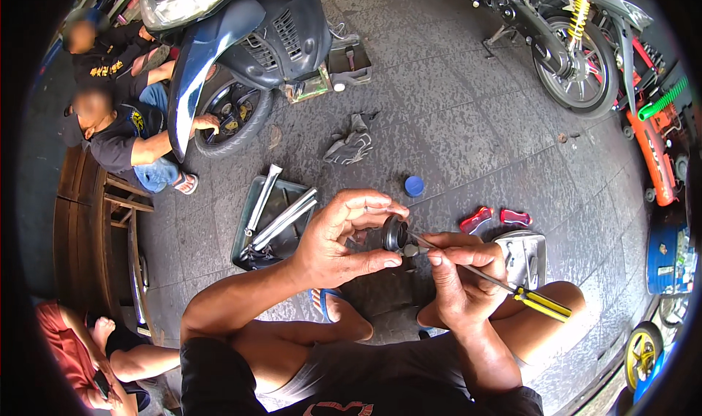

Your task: The person sits on the floor of a workshop and works on a small cylindrical mechanical part. They use a hammer to tap the part, a screwdriver to adjust internal components, and a cloth to wipe it clean. The person repeatedly handles the part, inspecting and manipulating it with various tools.

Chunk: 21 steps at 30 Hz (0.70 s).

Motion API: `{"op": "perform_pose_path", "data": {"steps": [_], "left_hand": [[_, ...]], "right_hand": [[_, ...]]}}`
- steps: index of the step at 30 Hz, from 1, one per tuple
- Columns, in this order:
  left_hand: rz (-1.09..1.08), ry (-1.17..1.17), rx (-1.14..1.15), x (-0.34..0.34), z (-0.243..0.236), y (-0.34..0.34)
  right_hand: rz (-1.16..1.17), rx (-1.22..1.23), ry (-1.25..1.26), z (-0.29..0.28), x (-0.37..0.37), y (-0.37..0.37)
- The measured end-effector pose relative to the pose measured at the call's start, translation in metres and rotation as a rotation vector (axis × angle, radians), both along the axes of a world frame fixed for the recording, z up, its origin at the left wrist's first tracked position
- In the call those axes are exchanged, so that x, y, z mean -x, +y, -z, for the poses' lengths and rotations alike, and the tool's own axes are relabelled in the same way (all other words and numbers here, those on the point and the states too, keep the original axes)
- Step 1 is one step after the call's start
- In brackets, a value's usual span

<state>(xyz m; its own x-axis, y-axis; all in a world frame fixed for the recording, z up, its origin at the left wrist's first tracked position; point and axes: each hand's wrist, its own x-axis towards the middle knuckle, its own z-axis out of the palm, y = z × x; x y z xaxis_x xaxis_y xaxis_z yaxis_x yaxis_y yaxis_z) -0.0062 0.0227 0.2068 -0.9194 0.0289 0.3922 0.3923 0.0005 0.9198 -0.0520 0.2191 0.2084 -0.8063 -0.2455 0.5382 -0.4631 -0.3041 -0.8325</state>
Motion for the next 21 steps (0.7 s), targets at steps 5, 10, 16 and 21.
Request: {"op": "perform_pose_path", "data": {"steps": [5,10,16,21], "left_hand": [[-0.061,-0.069,0.166,-0.004,-0.007,0.001],[-0.099,0.053,0.182,-0.004,-0.011,0.007],[-0.066,0.328,0.295,0.002,-0.007,0.007],[0.063,0.397,0.307,0.003,-0.006,0.002]], "right_hand": [[0.052,-0.069,0.122,0.001,0.003,-0.002],[0.104,-0.091,0.204,-0.003,0.003,-0.004],[0.162,-0.309,0.241,-0.021,-0.002,0.003],[-0.06,-0.214,-0.209,-0.029,-0.003,0.014]]}}
